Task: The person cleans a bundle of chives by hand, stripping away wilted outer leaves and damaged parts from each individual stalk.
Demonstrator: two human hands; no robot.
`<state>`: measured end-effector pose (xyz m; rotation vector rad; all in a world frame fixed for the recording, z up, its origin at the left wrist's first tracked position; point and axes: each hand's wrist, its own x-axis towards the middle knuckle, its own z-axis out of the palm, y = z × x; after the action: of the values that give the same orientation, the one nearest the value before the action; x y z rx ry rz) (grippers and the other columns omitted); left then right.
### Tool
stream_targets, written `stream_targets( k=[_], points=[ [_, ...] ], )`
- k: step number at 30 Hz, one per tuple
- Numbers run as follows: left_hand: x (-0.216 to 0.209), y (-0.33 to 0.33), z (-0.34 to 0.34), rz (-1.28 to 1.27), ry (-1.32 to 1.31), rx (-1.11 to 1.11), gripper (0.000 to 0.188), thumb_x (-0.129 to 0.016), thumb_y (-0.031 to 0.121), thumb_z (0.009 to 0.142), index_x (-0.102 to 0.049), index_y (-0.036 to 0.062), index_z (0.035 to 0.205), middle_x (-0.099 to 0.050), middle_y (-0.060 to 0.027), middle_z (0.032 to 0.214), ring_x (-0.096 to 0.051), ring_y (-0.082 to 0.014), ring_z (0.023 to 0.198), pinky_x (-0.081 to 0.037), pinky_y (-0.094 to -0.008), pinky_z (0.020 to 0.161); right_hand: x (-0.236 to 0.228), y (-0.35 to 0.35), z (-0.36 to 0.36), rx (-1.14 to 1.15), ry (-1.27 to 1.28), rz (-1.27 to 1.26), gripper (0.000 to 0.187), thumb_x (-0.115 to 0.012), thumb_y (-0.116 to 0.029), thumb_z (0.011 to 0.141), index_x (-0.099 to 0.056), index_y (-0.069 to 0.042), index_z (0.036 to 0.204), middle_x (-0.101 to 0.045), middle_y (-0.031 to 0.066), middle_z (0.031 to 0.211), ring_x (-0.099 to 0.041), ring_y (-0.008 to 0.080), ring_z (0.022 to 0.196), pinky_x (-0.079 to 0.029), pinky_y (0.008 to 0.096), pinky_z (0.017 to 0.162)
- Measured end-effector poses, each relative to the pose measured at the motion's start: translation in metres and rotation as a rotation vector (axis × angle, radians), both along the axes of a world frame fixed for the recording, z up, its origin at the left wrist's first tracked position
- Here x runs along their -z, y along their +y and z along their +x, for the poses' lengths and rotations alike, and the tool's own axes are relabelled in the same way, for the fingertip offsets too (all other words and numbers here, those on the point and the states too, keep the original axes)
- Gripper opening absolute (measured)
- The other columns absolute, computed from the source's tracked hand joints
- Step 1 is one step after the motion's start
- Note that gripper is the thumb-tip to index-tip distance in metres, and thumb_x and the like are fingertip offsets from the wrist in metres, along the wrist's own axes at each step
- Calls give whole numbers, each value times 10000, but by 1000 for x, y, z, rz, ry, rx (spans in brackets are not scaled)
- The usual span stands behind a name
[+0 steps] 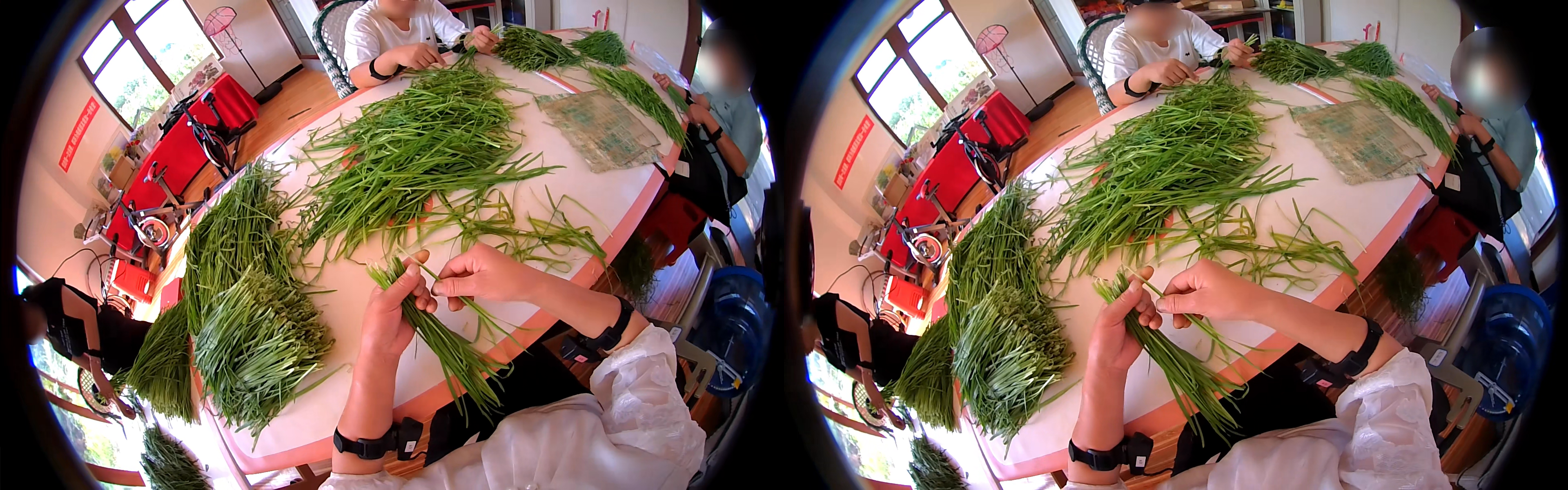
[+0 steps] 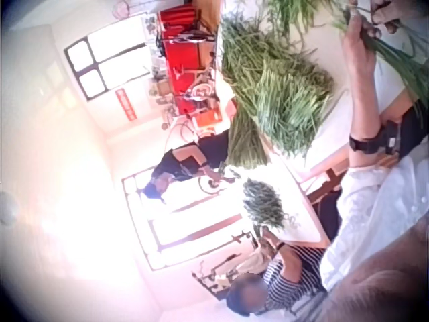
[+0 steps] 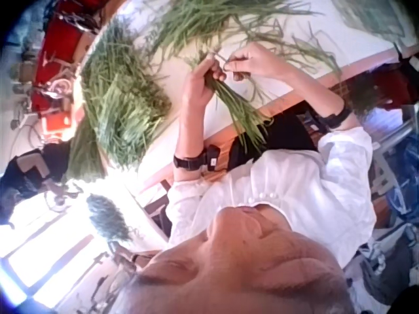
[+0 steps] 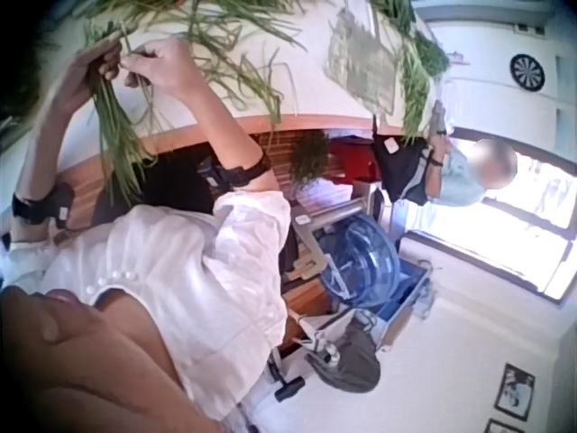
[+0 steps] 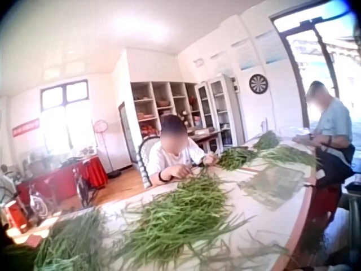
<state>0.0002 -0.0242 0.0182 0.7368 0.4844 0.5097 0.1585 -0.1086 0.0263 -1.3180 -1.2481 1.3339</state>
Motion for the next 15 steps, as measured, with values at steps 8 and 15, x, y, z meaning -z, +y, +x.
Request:
stream_targets(
  k=[8,15],
  points=[
    [14,11,-1,-30,26,-146,209,-476,208,898,-499,41,1022,-478,-16,748,-490,-122,658,-457,-292,630,5,-17,18,-174,44,-172,260,-551,-245,861,-636,0,880,-630,57,688,-576,99,616,-444,221,572],
    [7,12,-4,-112,-160,-92,205,-413,199,921,-480,54,1049,-538,-46,825,-561,-176,760,-469,-376,767,-3,-49,50,-87,-223,-176,268,-557,-279,852,-633,-25,809,-631,35,681,-578,83,607,-442,223,561]
  ],
)
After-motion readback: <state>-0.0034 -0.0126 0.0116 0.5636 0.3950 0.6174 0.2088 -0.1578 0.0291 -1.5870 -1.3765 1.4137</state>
